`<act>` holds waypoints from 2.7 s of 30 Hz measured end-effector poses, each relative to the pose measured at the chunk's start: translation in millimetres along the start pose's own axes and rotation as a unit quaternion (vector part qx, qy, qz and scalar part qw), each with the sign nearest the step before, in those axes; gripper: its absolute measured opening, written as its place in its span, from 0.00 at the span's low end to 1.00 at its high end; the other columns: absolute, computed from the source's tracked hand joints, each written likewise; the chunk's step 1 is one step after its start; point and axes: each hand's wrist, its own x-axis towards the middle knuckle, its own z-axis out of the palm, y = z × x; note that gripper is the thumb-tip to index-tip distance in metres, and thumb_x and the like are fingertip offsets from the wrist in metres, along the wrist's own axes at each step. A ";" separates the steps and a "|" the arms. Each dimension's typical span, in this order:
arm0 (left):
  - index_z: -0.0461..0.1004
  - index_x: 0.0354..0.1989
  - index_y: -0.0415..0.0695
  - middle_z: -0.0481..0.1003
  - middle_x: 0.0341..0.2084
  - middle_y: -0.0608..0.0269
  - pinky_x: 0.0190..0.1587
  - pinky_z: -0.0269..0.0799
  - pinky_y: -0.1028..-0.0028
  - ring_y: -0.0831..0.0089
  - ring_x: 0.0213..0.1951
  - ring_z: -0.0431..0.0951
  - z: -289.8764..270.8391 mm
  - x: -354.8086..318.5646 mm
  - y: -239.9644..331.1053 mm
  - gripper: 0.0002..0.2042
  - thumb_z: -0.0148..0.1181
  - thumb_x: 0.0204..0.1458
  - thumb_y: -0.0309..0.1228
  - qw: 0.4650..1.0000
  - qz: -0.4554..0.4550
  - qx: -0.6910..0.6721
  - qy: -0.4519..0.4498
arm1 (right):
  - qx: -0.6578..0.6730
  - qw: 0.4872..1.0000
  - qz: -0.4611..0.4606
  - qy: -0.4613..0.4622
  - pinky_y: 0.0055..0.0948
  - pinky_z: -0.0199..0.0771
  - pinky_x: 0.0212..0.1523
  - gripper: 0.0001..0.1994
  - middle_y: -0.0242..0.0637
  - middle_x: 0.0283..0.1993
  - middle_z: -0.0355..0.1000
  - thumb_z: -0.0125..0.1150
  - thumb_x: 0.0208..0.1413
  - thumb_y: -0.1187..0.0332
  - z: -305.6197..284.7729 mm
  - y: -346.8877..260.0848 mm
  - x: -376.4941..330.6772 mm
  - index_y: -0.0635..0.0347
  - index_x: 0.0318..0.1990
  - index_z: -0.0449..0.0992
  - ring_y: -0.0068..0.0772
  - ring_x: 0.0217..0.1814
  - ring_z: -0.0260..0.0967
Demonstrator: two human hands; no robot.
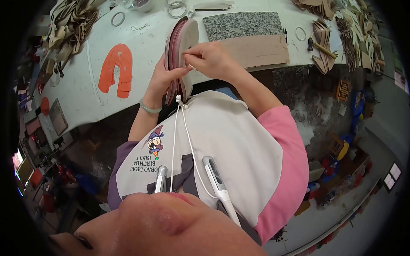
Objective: Assembling high-heeled shoes by applying adhesive to straps and attaching them to the shoe body.
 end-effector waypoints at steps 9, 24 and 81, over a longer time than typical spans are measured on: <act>0.66 0.56 0.37 0.76 0.38 0.57 0.41 0.74 0.76 0.72 0.38 0.76 10.7 -8.4 11.8 0.29 0.64 0.40 0.15 0.995 0.017 0.103 -0.003 | -0.033 0.996 -0.064 0.045 0.17 0.60 0.19 0.04 0.26 0.16 0.68 0.60 0.48 0.74 14.0 -1.4 -0.3 0.63 0.27 0.79 0.18 0.18 0.60; 0.68 0.52 0.32 0.76 0.41 0.50 0.48 0.73 0.68 0.61 0.39 0.78 -51.7 7.8 -3.3 0.25 0.51 0.48 0.37 0.930 -0.130 -0.330 -0.092 | 0.773 0.631 -0.062 -0.017 0.25 0.68 0.32 0.07 0.39 0.34 0.71 0.47 0.48 0.73 -7.4 66.0 -20.9 0.63 0.28 0.74 0.30 0.24 0.65; 0.73 0.47 0.33 0.76 0.39 0.59 0.42 0.71 0.81 0.75 0.39 0.76 121.3 196.4 -105.0 0.16 0.54 0.61 0.35 0.976 0.106 -0.184 0.051 | -0.403 0.792 -0.456 0.055 0.22 0.64 0.22 0.12 0.30 0.36 0.69 0.63 0.47 0.79 -172.5 180.6 15.5 0.60 0.41 0.78 0.25 0.22 0.63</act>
